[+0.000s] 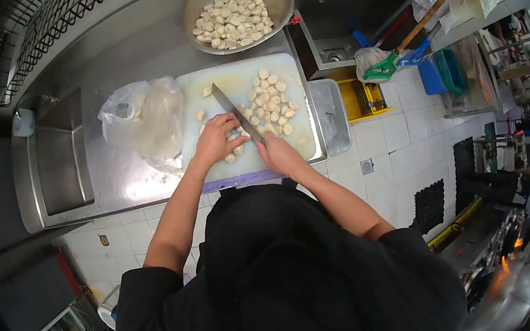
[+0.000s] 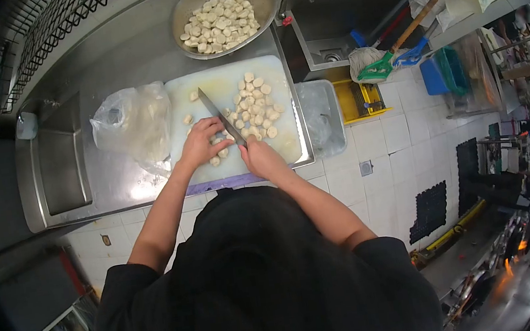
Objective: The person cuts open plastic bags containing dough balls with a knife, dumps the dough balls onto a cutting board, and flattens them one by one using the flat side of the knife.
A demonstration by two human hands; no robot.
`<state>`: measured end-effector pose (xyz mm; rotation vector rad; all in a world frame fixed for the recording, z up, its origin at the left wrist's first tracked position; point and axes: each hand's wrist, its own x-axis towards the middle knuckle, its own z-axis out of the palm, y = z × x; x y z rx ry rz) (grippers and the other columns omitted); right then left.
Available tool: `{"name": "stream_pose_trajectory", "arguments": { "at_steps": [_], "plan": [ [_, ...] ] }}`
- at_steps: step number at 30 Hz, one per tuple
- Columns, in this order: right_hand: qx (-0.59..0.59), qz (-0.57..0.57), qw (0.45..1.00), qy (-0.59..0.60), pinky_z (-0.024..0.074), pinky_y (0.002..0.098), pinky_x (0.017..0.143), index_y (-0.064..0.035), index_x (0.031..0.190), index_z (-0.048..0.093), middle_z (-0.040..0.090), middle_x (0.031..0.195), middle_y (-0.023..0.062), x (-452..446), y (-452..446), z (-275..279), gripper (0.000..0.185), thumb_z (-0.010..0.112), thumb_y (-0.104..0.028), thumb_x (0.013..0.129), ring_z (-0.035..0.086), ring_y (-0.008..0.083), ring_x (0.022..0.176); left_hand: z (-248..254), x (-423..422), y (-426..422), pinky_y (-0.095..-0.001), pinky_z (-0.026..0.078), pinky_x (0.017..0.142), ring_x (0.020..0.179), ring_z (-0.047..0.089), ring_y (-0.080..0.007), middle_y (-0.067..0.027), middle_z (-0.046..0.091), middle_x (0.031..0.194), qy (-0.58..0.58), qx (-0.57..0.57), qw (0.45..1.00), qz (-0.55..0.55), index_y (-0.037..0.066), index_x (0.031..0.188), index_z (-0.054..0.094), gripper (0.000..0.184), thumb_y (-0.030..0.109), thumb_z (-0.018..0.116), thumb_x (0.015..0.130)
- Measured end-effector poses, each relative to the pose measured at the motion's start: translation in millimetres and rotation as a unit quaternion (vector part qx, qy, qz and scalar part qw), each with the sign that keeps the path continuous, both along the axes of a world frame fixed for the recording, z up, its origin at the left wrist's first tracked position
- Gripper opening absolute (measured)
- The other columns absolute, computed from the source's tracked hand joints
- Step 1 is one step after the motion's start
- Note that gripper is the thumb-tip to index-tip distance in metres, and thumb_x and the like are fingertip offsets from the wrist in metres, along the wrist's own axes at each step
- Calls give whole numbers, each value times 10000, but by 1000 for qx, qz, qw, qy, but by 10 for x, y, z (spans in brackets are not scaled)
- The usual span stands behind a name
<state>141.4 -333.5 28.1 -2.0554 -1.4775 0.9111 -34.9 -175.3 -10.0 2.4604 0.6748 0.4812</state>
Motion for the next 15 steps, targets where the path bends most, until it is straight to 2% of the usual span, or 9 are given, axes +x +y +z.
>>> {"name": "stream_pose_trajectory", "arguments": {
  "at_steps": [5, 7, 9, 10, 12, 13, 15],
  "plan": [
    [49, -57, 997, 1, 539, 608, 736, 109, 1071, 566, 696, 862, 376, 88, -35, -12, 378, 580, -269, 1079, 691, 557, 829, 8, 150, -72, -433, 498, 1057, 1218, 647, -315, -97, 713, 1280, 2, 10, 1000, 7, 56, 1138, 757, 443, 364, 872, 841],
    [33, -62, 997, 29, 532, 610, 760, 112, 1072, 573, 690, 868, 386, 168, -109, 182, 380, 582, -269, 1080, 688, 562, 847, 60, 170, -87, -432, 496, 1057, 1216, 648, -318, -103, 713, 1291, 6, 8, 1000, 17, 52, 1145, 752, 446, 358, 869, 843],
    [7, -56, 998, 38, 529, 609, 768, 107, 1060, 573, 689, 868, 387, 201, -208, 301, 377, 581, -269, 1082, 686, 564, 852, 148, 141, -57, -449, 494, 1070, 1235, 647, -341, -127, 712, 1318, 27, -29, 999, 32, 28, 1146, 743, 350, 284, 806, 915],
    [-19, -51, 997, 48, 527, 609, 775, 103, 1048, 572, 687, 868, 389, 201, -262, 323, 374, 580, -269, 1084, 685, 567, 857, 73, 92, 2, -449, 494, 1070, 1235, 647, -341, -127, 712, 1318, 27, -30, 999, 32, 28, 1146, 743, 350, 284, 806, 915],
    [-34, -46, 997, 59, 526, 607, 774, 100, 1039, 569, 687, 868, 388, 167, -398, 311, 376, 580, -272, 1087, 683, 570, 853, -85, -28, 190, -459, 497, 1070, 1227, 650, -373, -154, 723, 1306, -68, -53, 994, 64, 27, 1202, 731, 296, 204, 734, 964],
    [-47, -41, 996, 70, 525, 605, 773, 98, 1031, 567, 688, 869, 388, 140, -452, 299, 377, 580, -275, 1089, 681, 572, 849, -35, -24, 286, -459, 497, 1070, 1227, 650, -373, -154, 723, 1306, -68, -53, 994, 64, 27, 1202, 731, 296, 204, 734, 964],
    [-47, -37, 996, 70, 525, 604, 774, 97, 1025, 565, 689, 870, 386, 64, -525, 268, 379, 576, -275, 1092, 680, 573, 847, 55, -11, 527, -468, 514, 1065, 1232, 651, -401, -179, 714, 1308, -125, 6, 983, 133, 14, 1236, 711, 271, 125, 671, 992]
  ]
}}
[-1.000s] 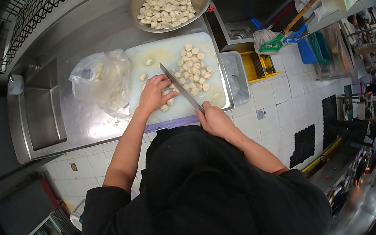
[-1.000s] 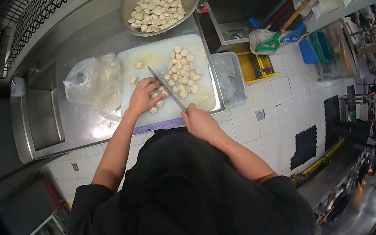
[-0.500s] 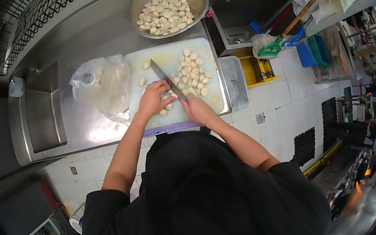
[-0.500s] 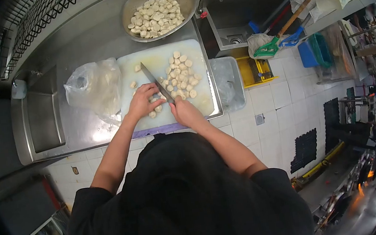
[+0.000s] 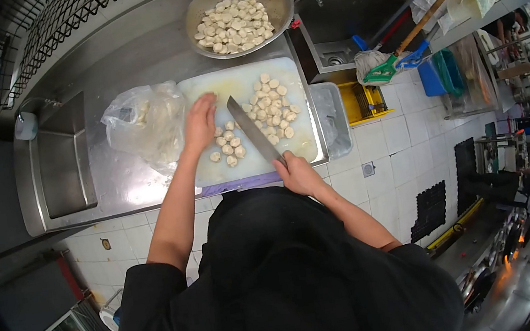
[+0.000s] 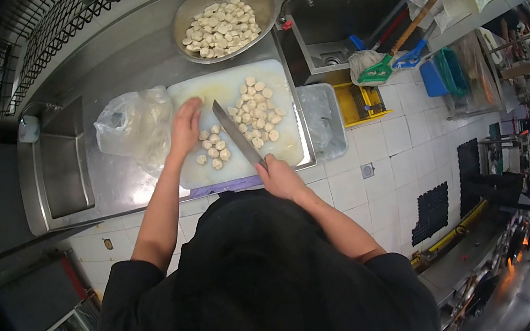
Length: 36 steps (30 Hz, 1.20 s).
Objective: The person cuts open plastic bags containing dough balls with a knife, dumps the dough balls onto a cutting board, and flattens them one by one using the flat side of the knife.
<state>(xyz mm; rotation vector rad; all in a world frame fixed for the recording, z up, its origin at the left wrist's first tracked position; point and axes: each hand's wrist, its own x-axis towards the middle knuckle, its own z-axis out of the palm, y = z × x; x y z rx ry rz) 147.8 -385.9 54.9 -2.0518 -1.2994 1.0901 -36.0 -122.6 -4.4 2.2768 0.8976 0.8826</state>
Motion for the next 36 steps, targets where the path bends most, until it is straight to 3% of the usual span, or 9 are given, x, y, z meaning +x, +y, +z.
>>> {"name": "stream_pose_trajectory", "arguments": {
  "at_steps": [4, 6, 10, 15, 22, 25, 33, 36],
  "plan": [
    [7, -16, 1000, 4, 522, 604, 772, 98, 1014, 564, 689, 866, 384, -103, -23, -28, 378, 573, -272, 1094, 676, 575, 840, 0, -11, 305, -449, 524, 1062, 1239, 648, -396, -184, 675, 1377, 69, -31, 995, -69, 14, 1276, 697, 307, 138, 676, 996],
    [9, -19, 1000, 5, 522, 605, 770, 97, 1014, 563, 687, 865, 386, -110, -11, 15, 374, 573, -268, 1093, 675, 576, 839, 111, -53, 281, -441, 525, 1066, 1245, 648, -386, -171, 637, 1428, 155, -143, 970, -122, 17, 1267, 710, 310, 169, 683, 998],
    [17, -36, 999, -11, 520, 608, 765, 97, 1020, 558, 684, 863, 387, -188, 21, -9, 360, 575, -256, 1088, 672, 579, 837, 165, -165, 43, -446, 519, 1075, 1247, 648, -386, -155, 609, 1452, 141, -132, 968, -162, 22, 1238, 729, 340, 218, 729, 959],
    [25, -9, 1000, -15, 518, 611, 755, 97, 1025, 551, 682, 854, 385, -229, 68, 12, 352, 579, -249, 1084, 671, 579, 835, 225, -220, -218, -432, 513, 1086, 1288, 621, -383, -140, 600, 1436, 108, -84, 966, -219, 28, 1227, 730, 391, 168, 771, 865],
    [38, 5, 999, -4, 513, 615, 743, 104, 1032, 546, 677, 841, 387, -282, 140, 19, 354, 584, -245, 1083, 668, 577, 817, 160, -345, -275, -430, 506, 1094, 1345, 570, -357, -125, 575, 1433, 109, -153, 967, -171, 51, 1240, 695, 406, 130, 762, 847],
    [30, -4, 1000, -8, 511, 614, 738, 109, 1033, 546, 677, 830, 382, -311, 151, 28, 358, 581, -244, 1084, 671, 570, 806, 160, -344, -305, -432, 512, 1079, 1324, 580, -344, -121, 591, 1395, 127, -110, 974, -154, 48, 1196, 702, 352, 146, 771, 865],
    [19, 2, 999, -33, 515, 609, 727, 110, 1039, 542, 676, 810, 372, -345, 159, 57, 355, 563, -240, 1090, 675, 560, 794, -19, -328, -435, -433, 553, 988, 1188, 659, -334, -138, 612, 1337, 49, -50, 994, -87, 54, 1173, 715, 301, 211, 798, 930],
    [10, 8, 999, -40, 522, 605, 725, 108, 1048, 535, 679, 807, 367, -348, 156, 112, 350, 558, -238, 1092, 678, 556, 789, -30, -335, -408, -432, 542, 1003, 1219, 632, -340, -134, 617, 1328, 56, -51, 992, -98, 50, 1178, 712, 305, 211, 795, 933]
  ]
}}
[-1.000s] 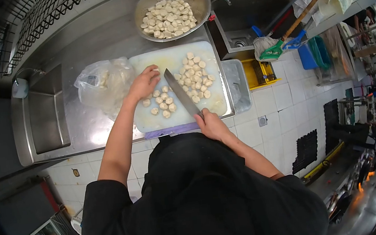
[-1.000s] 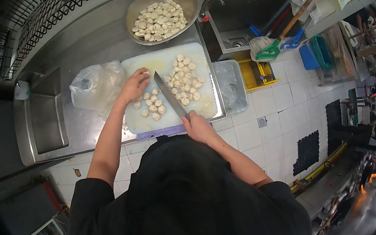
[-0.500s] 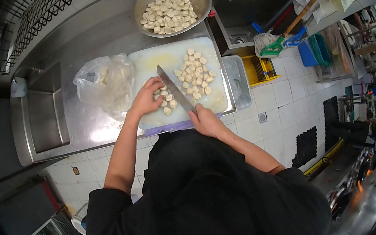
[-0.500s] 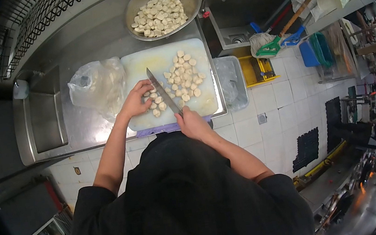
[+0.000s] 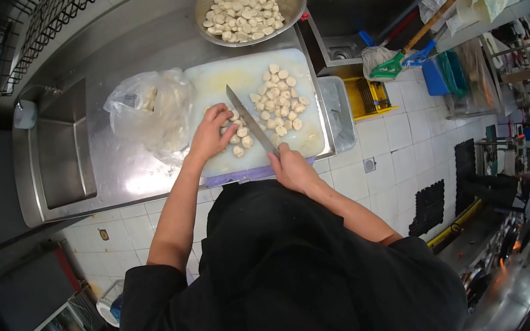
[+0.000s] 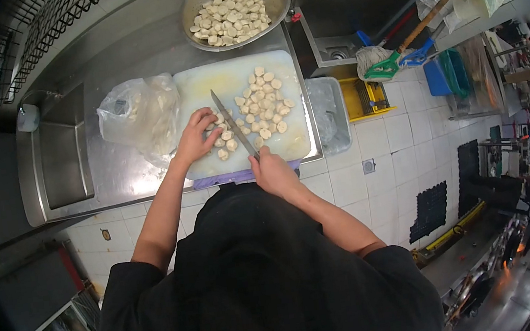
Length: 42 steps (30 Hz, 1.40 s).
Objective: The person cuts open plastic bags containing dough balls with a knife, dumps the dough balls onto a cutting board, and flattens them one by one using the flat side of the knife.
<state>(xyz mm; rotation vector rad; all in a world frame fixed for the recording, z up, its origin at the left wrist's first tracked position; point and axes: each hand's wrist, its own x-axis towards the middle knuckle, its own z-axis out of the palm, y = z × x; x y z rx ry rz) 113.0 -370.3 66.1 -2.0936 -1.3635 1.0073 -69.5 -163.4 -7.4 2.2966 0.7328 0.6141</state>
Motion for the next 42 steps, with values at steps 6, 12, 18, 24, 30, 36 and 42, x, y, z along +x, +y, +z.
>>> {"name": "stream_pose_trajectory", "arguments": {
  "at_steps": [6, 12, 18, 24, 30, 36, 42],
  "plan": [
    [-19, 18, 1000, -6, 532, 610, 720, 102, 1051, 521, 688, 810, 361, -67, -20, 192, 341, 548, -234, 1098, 685, 553, 786, 14, -11, 38, -431, 507, 1052, 1281, 552, -357, -132, 621, 1300, 3, 21, 999, -24, 35, 1172, 707, 312, 201, 797, 924],
    [-21, 17, 1000, 0, 529, 619, 697, 105, 1032, 507, 681, 795, 367, -174, -29, 111, 341, 534, -227, 1104, 680, 560, 764, 4, -12, 94, -437, 497, 1060, 1262, 569, -372, -154, 622, 1305, -9, 15, 999, -45, 31, 1180, 696, 328, 181, 811, 912],
    [-13, 11, 1000, -4, 531, 609, 680, 104, 1005, 487, 665, 772, 372, -308, 65, 45, 333, 531, -210, 1103, 678, 562, 763, -2, -18, 125, -448, 488, 1069, 1258, 570, -378, -159, 627, 1322, 1, -6, 999, -50, 31, 1178, 692, 323, 173, 805, 911],
    [-9, -13, 1000, -4, 536, 605, 710, 116, 1036, 507, 676, 826, 381, -389, 431, -377, 350, 554, -226, 1095, 682, 564, 806, 6, -17, 169, -451, 487, 1068, 1259, 570, -378, -146, 632, 1326, 24, -35, 997, -62, 25, 1166, 694, 310, 174, 798, 914],
    [51, -7, 998, -40, 549, 602, 703, 105, 1057, 530, 686, 831, 365, -21, 653, -496, 366, 573, -257, 1086, 697, 550, 817, -3, 136, 147, -430, 496, 1061, 1258, 579, -352, -132, 639, 1317, 39, -13, 996, -77, 21, 1138, 705, 279, 172, 789, 920],
    [43, -23, 999, -14, 542, 597, 710, 112, 1024, 542, 680, 827, 379, 74, 503, -141, 372, 580, -253, 1088, 695, 559, 833, 18, 163, 135, -454, 490, 1074, 1253, 595, -349, -144, 645, 1335, -5, -32, 999, -17, 23, 1095, 727, 215, 157, 765, 931],
    [30, -29, 997, 61, 528, 607, 729, 113, 1022, 546, 680, 836, 382, -158, 197, -230, 359, 574, -237, 1092, 678, 575, 822, 45, -200, 346, -458, 476, 1130, 1334, 593, -359, -160, 622, 1427, 30, -62, 996, 51, 46, 1257, 712, 371, 178, 786, 918]
  ]
}}
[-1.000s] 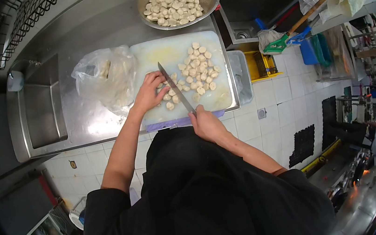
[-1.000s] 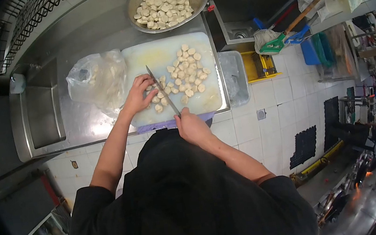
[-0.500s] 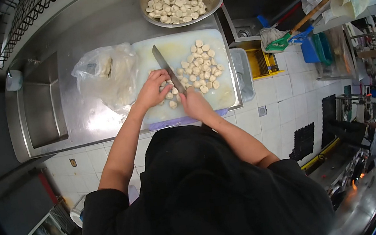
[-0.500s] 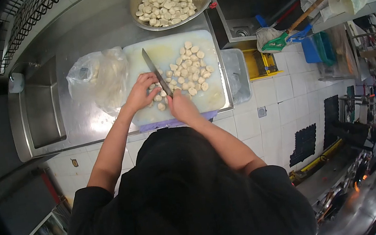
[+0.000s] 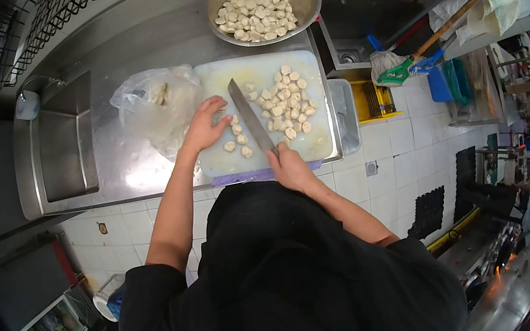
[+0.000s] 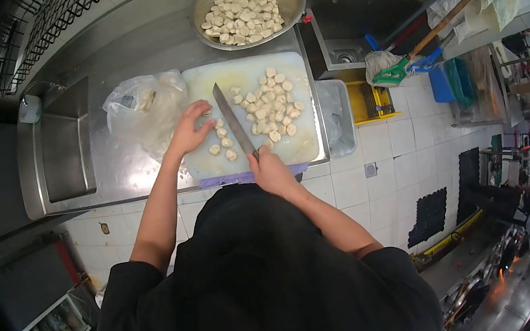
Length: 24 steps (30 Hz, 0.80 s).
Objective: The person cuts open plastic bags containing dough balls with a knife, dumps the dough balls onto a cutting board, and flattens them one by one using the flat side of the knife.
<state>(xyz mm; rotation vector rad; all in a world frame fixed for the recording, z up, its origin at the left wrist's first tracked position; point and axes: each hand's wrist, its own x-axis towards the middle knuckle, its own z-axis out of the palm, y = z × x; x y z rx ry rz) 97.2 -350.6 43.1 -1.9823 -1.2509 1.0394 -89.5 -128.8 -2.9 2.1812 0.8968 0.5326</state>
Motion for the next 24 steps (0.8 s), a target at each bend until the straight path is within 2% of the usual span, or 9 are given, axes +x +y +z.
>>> {"name": "stream_pose_trajectory", "arguments": {
  "at_steps": [4, 6, 10, 16, 21, 24],
  "plan": [
    [-9, 16, 999, -42, 535, 604, 716, 107, 1039, 540, 683, 832, 372, -101, -34, -89, 368, 557, -255, 1098, 684, 563, 812, -2, -78, -50, -452, 471, 1143, 1352, 583, -369, -152, 584, 1479, 41, -14, 998, -47, 56, 1299, 700, 439, 209, 807, 901],
    [-21, 18, 998, -51, 539, 603, 713, 105, 1053, 536, 686, 834, 370, -117, -22, -76, 369, 550, -261, 1100, 688, 557, 808, 2, -89, -62, -449, 467, 1150, 1359, 570, -373, -152, 522, 1535, 42, -32, 997, -62, 57, 1304, 704, 457, 242, 802, 898],
    [-42, -17, 996, -77, 547, 609, 717, 96, 1077, 521, 693, 836, 359, -47, 7, -63, 362, 541, -265, 1103, 697, 546, 806, 11, -81, -128, -451, 500, 1111, 1332, 593, -371, -155, 502, 1525, 10, -69, 995, -69, 46, 1293, 703, 460, 229, 816, 886],
    [-34, 21, 996, -76, 549, 606, 723, 89, 1071, 519, 694, 825, 353, -130, 9, -75, 359, 541, -268, 1103, 698, 544, 808, -22, -53, -155, -442, 522, 1073, 1310, 610, -354, -147, 554, 1399, -35, -61, 995, -64, 20, 1201, 707, 404, 204, 839, 866],
    [-37, 39, 997, -62, 546, 601, 722, 90, 1061, 519, 692, 821, 351, -201, 57, -37, 352, 544, -259, 1101, 695, 542, 797, 34, -71, -169, -435, 519, 1042, 1264, 593, -342, -122, 638, 1262, -30, 0, 996, -80, 32, 1137, 710, 332, 184, 833, 869],
    [-26, 47, 996, -65, 544, 599, 714, 98, 1045, 517, 690, 811, 348, -200, 72, -48, 356, 542, -253, 1100, 694, 540, 788, -5, -78, -180, -436, 512, 1038, 1244, 584, -346, -113, 650, 1251, -46, 17, 996, -74, 42, 1117, 710, 312, 175, 832, 863]
  ]
}}
